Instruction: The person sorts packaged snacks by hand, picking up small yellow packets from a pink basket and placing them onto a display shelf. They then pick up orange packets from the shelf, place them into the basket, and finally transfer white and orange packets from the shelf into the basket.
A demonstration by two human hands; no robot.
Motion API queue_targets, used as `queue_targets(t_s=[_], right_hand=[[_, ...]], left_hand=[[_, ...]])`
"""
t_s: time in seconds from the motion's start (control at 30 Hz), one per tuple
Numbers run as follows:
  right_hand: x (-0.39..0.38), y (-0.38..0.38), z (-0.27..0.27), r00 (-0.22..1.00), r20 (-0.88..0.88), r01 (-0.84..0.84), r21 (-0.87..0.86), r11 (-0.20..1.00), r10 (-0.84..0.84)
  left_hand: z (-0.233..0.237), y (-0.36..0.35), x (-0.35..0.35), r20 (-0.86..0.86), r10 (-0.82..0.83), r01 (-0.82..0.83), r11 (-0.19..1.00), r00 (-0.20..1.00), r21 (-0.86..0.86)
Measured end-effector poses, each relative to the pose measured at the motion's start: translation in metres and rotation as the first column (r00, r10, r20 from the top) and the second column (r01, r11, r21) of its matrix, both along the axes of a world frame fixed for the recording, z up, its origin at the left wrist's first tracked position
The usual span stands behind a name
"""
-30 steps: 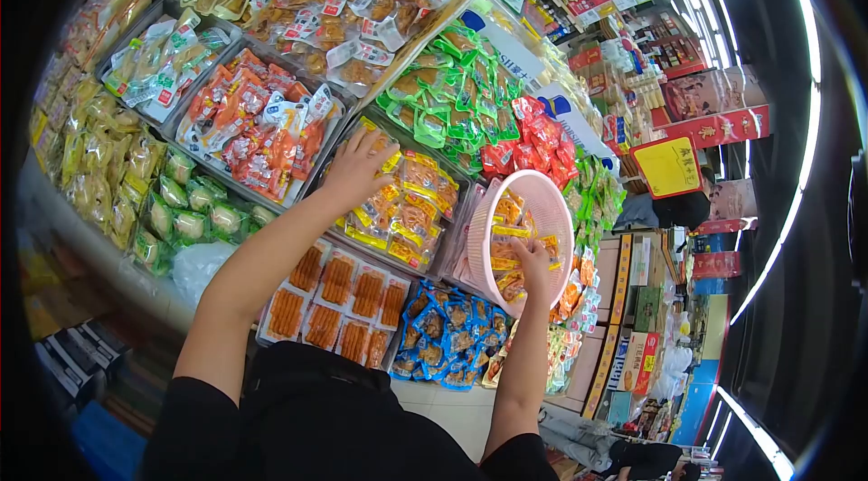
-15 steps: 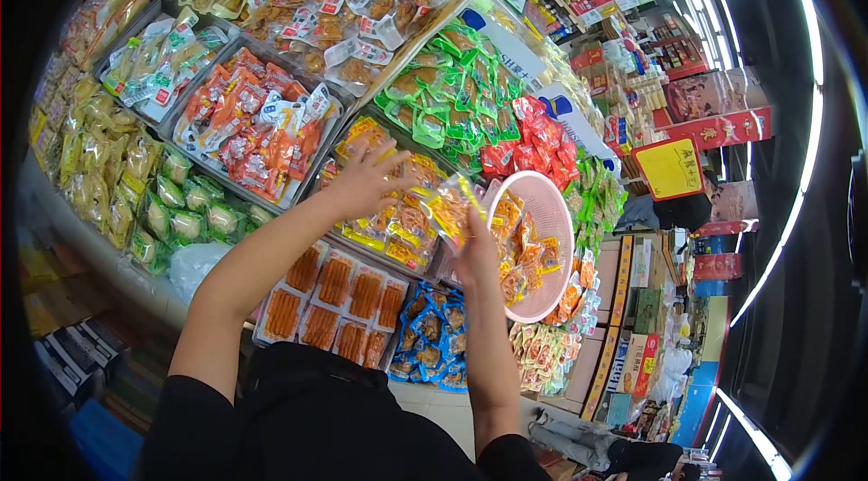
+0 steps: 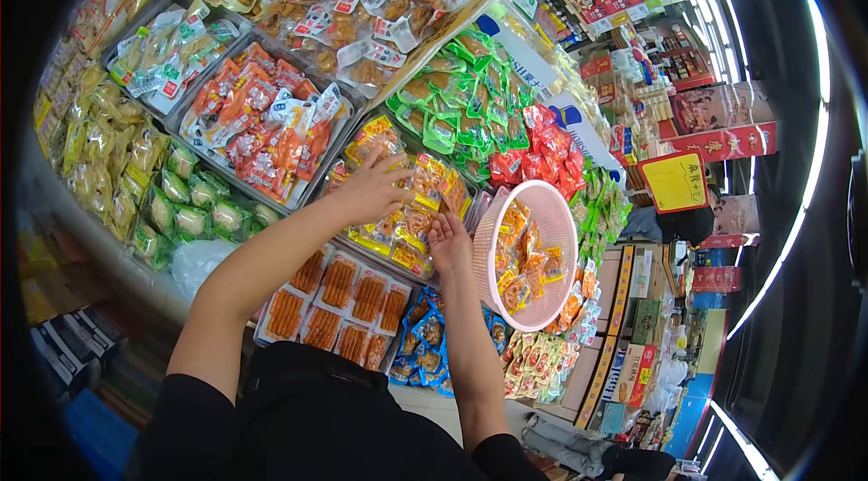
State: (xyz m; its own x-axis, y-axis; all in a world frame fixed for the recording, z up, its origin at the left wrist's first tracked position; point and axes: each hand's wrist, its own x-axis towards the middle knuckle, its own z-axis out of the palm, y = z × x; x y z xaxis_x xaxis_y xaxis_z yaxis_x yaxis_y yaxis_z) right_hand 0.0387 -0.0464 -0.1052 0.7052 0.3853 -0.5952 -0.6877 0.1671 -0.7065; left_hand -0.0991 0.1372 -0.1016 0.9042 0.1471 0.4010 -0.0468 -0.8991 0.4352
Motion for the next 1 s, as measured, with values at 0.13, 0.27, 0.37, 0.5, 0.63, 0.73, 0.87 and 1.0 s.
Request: queue_targets(t_s=[0.13, 0.27, 0.37, 0.5, 0.63, 0.73, 0.87, 1.0], right_hand=[[-0.003, 0.003, 0.009, 0.989, 0.01, -0.15, -0.028, 0.988, 0.15], [-0.017, 0.021, 0.029, 0.987, 0.101, -0.116, -0.115, 0.987, 0.128], [-0.014, 0.029, 0.028, 0.982, 0.13, -0.105, -0.207, 0.973, 0.134], [-0.003, 0.033, 0.02, 0.954, 0.097, -0.264, -0.175, 0.949, 0.283], [-0.008, 0.039, 0.027, 0.904, 0.221, -0.32, -0.223, 0.921, 0.367], [-0.016, 0.044, 0.034, 0.869, 0.379, -0.258, -0.202, 0.945, 0.319], [-0.005, 0.04, 0.033, 0.874, 0.376, -0.244, -0.213, 0.946, 0.31], [-0.019, 0.028, 0.042, 0.78, 0.379, -0.267, -0.518, 0.813, 0.497]], left_hand=[[0.003, 0.0, 0.001, -0.009, 0.001, -0.001, 1.0, 1.0, 0.003], [0.004, 0.0, 0.0, -0.023, 0.008, -0.008, 1.0, 1.0, -0.002], [0.006, 0.001, -0.001, -0.034, 0.008, -0.009, 0.999, 0.999, -0.043], [0.01, 0.004, -0.002, -0.066, -0.009, 0.0, 0.992, 0.998, -0.13], [0.006, 0.003, -0.001, -0.049, 0.02, -0.025, 0.993, 0.999, -0.115], [0.009, 0.003, -0.001, -0.038, 0.047, -0.052, 0.987, 0.998, -0.151], [0.009, 0.003, -0.001, -0.024, 0.049, -0.052, 0.989, 0.998, -0.137], [0.008, 0.005, -0.001, -0.042, 0.032, -0.037, 0.99, 0.999, -0.134]])
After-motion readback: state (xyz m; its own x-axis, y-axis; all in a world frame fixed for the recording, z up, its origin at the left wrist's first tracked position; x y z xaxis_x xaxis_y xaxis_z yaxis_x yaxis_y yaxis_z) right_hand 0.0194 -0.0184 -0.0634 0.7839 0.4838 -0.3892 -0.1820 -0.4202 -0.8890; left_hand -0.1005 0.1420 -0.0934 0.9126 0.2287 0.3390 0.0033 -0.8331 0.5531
